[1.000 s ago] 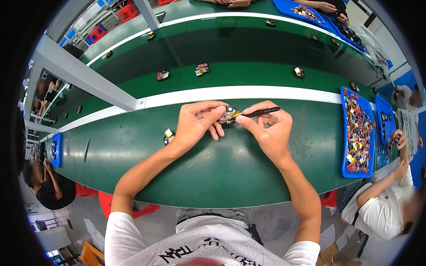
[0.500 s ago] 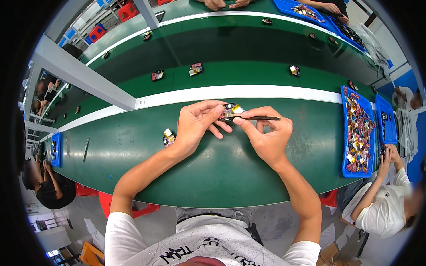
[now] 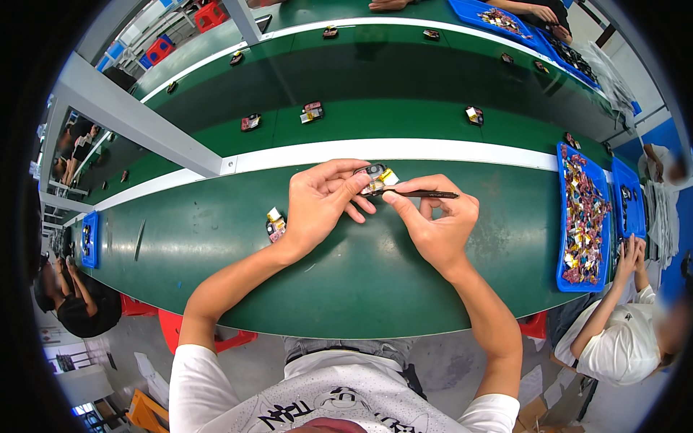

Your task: The user is using tweezers to assemble small electronic components on a circuit board at a production line.

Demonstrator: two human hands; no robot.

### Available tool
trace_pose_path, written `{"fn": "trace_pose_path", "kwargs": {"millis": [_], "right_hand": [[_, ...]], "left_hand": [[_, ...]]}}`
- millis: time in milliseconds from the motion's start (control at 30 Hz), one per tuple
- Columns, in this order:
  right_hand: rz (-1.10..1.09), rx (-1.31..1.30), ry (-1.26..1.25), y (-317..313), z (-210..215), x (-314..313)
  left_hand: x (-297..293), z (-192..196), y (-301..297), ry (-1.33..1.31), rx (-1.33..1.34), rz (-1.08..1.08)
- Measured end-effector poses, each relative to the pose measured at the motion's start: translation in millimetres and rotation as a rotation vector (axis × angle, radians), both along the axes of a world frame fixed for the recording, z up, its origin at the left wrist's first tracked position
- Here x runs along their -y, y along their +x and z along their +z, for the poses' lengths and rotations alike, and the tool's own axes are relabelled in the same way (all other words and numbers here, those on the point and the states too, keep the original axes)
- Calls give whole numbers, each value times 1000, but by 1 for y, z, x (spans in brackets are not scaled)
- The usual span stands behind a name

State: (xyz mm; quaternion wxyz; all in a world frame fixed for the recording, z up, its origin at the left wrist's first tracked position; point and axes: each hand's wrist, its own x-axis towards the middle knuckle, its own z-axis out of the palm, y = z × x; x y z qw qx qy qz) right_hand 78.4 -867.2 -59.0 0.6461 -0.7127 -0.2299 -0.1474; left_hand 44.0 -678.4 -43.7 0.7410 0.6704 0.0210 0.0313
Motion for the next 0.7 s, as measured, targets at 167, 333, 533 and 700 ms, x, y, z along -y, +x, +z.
{"fn": "trace_pose_path", "kwargs": {"millis": [167,333,533,700], "right_hand": [[-4,14,11,2,-1,4],[-9,35,3,1,3,5],[-9,23,-7,2,2,9],[-2,24,-2,2,3,12]], "left_hand": [[2,2,2,59,26,-15],[-1,5,4,79,35,-37],[1,8,6,58,44,-57],[4,7,8,90,67,-63]]}}
